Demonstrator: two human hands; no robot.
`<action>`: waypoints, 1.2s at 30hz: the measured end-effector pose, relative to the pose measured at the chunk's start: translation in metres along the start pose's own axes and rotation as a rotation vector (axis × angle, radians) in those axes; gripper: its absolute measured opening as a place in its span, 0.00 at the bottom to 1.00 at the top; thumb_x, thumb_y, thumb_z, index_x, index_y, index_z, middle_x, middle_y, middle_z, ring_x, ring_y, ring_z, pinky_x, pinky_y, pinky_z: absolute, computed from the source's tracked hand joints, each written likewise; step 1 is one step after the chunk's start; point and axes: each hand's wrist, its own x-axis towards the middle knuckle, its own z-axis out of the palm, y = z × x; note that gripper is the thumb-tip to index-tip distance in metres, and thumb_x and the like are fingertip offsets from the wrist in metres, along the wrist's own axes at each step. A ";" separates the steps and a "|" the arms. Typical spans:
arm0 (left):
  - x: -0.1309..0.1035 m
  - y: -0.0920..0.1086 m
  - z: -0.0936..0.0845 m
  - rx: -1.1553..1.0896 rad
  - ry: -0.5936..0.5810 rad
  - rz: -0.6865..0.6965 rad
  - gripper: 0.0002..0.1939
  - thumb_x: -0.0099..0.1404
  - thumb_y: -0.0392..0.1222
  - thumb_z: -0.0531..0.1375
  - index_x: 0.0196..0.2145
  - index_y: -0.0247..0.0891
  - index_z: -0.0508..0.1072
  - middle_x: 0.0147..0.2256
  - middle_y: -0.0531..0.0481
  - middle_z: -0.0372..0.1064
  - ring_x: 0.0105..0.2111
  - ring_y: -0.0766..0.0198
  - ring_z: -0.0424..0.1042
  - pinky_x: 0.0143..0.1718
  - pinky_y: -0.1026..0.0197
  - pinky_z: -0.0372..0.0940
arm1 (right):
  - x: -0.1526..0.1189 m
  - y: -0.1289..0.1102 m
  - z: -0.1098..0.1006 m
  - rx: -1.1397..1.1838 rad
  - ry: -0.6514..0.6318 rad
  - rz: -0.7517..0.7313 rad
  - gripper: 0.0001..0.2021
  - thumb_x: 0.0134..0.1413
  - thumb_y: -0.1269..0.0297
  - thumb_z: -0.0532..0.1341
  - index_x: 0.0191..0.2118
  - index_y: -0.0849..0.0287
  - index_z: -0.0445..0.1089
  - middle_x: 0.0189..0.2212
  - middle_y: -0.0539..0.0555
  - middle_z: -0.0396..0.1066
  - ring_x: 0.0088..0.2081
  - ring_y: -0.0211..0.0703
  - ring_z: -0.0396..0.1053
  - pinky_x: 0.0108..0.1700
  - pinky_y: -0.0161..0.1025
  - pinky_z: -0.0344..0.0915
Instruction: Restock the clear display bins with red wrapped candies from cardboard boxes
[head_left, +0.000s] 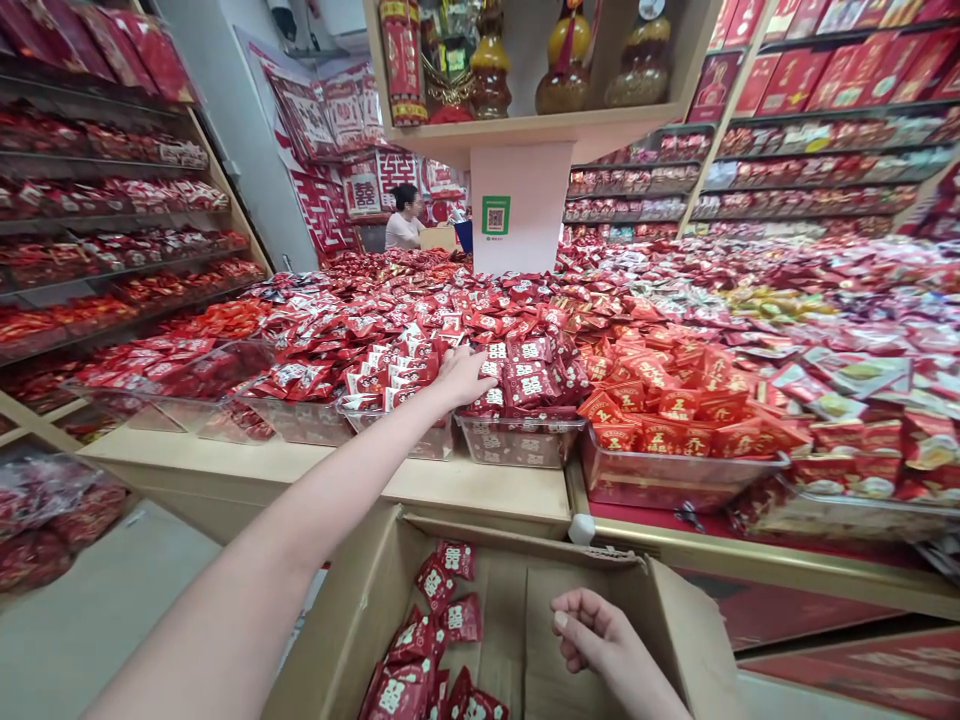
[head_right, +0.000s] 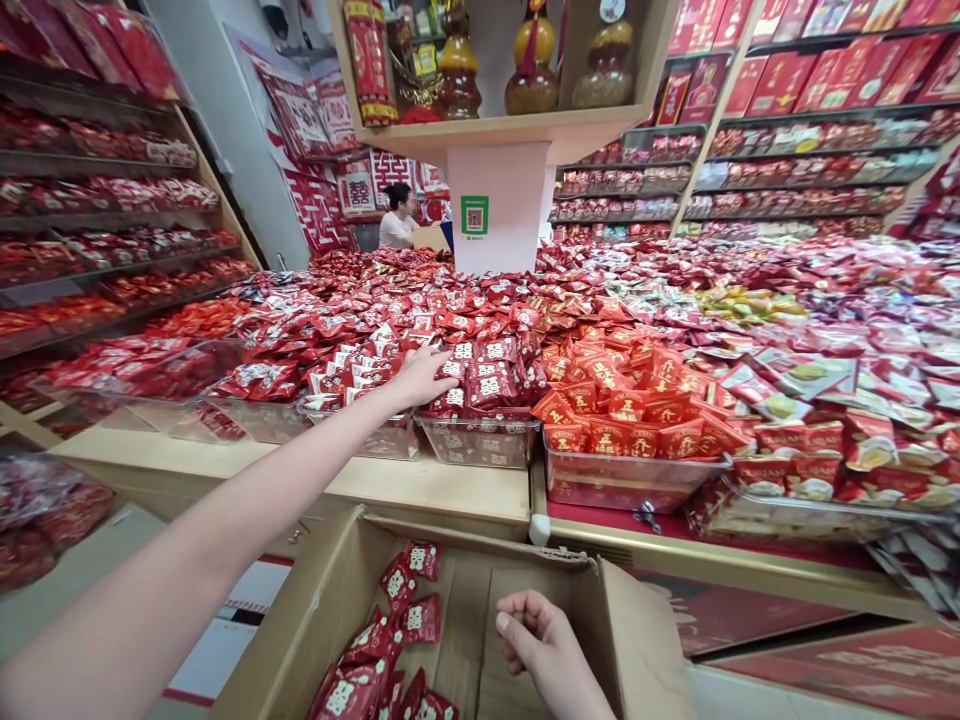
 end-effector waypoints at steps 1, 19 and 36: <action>-0.001 0.002 0.000 0.024 -0.017 -0.002 0.27 0.55 0.51 0.55 0.52 0.41 0.61 0.55 0.42 0.54 0.54 0.48 0.51 0.53 0.49 0.50 | 0.000 0.001 -0.001 0.002 -0.003 0.004 0.19 0.36 0.52 0.65 0.30 0.62 0.64 0.20 0.45 0.59 0.21 0.30 0.57 0.23 0.32 0.55; 0.011 0.037 0.017 0.140 -0.185 0.087 0.34 0.58 0.65 0.32 0.60 0.52 0.41 0.63 0.53 0.31 0.61 0.46 0.30 0.55 0.38 0.25 | -0.001 0.012 0.002 -0.047 0.013 0.055 0.19 0.34 0.52 0.65 0.28 0.62 0.64 0.19 0.46 0.60 0.21 0.31 0.58 0.22 0.32 0.54; 0.025 0.052 0.016 0.130 -0.338 0.124 0.38 0.54 0.69 0.35 0.60 0.51 0.39 0.62 0.52 0.24 0.61 0.47 0.27 0.54 0.34 0.25 | 0.000 0.025 0.001 -0.116 -0.005 0.050 0.17 0.36 0.52 0.63 0.26 0.60 0.62 0.18 0.45 0.58 0.19 0.31 0.56 0.21 0.31 0.53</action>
